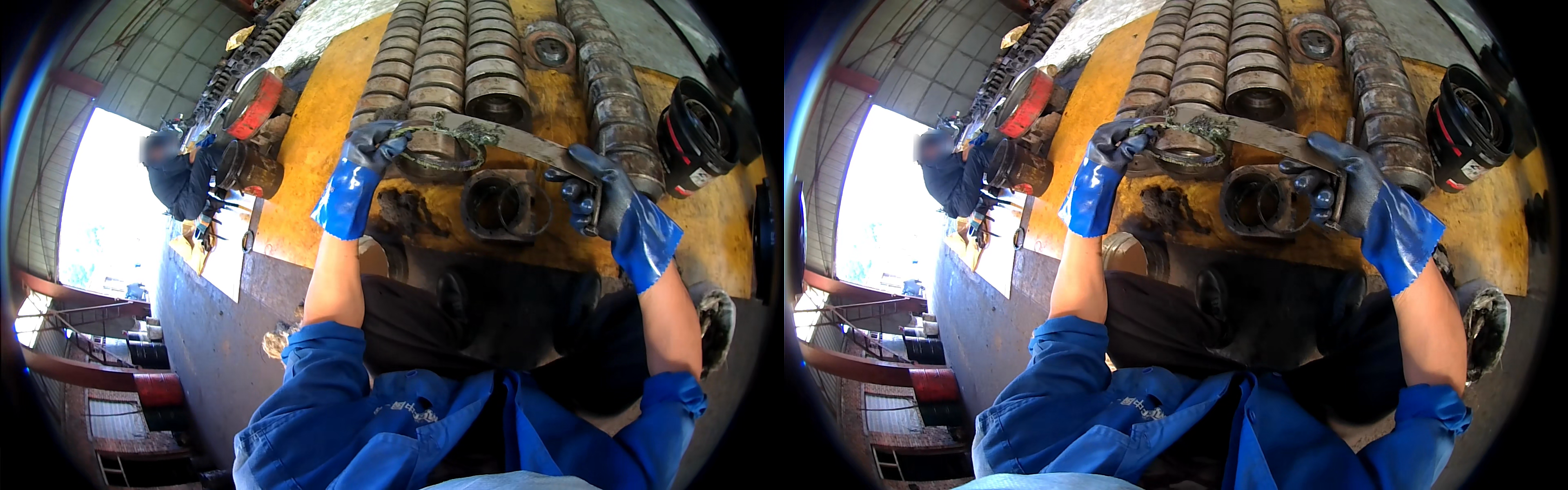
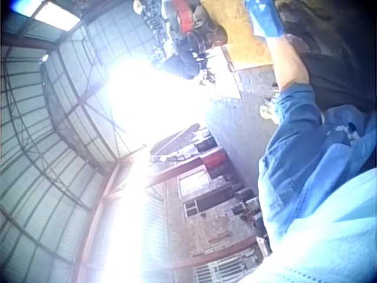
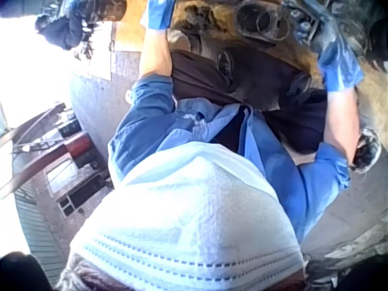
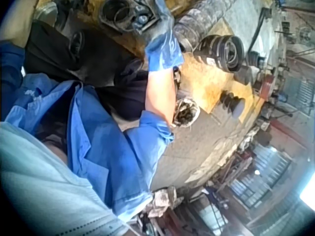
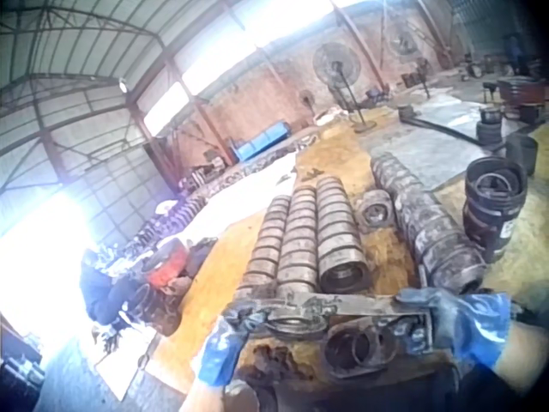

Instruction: The person scrapes grease and residue from metal rings using a scraper, hammers a part into place, and measures a metal ring with a caliper while seated on the floor.

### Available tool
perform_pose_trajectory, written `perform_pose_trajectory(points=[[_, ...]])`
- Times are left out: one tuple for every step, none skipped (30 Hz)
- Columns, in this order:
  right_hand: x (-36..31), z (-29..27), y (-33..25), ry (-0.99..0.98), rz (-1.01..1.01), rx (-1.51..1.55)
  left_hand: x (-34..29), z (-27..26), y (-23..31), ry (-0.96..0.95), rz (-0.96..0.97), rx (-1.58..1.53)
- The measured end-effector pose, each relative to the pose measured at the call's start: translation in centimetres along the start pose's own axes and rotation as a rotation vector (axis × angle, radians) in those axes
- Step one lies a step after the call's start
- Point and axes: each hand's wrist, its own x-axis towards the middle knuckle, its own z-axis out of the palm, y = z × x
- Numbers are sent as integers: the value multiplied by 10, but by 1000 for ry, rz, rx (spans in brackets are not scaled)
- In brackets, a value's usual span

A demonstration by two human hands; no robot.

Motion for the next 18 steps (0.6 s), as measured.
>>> perform_pose_trajectory(points=[[1, 2, 0, 9, -10, -16, 0, 3, -5, 14, 4, 83], [4, 5, 2, 16, -19, -32, -3, 6, -10, 18, -20, 111], [8, 8, 5, 22, -28, -49, -8, 7, -14, 19, -46, 142], [10, 3, 5, 2, -25, -17, -5, 17, -15, 12, -84, 98], [9, 2, 4, -16, -41, -6, -1, 25, -2, 6, -123, 58], [8, 4, 3, -35, -58, 6, -2, 30, 13, 31, -185, 90], [3, 7, 0, -59, -83, 8, 2, 32, 3, 3, -189, 58], [8, 0, -4, -124, -106, 14, 5, 30, -19, -24, -196, 35], [8, 0, -10, -176, -131, 44, 10, 33, -32, -61, -201, 0], [6, -5, -13, -211, -154, 81, 12, 38, -19, -58, -268, -64], [-2, -8, -19, -244, -185, 109, 20, 50, -24, 121, -255, -176], [-3, -16, -26, -331, -228, 124, 16, 53, -28, 196, -346, -259], [-11, -19, -36, -393, -297, 136, 21, 55, -61, 264, -392, -195], [-20, -46, -40, -323, -377, 151, 27, 72, -20, 45, -423, -179], [-27, -65, -53, -437, -439, 69, 34, 71, -20, -47, -424, 76], [-36, -69, -61, -441, -518, 125, 37, 68, -27, -142, -422, 361], [-52, -87, -67, -452, -535, 122, 43, 68, -33, -234, -400, 614], [-67, -85, -67, -171, -617, 140, 30, 63, -42, -128, -198, 564]])
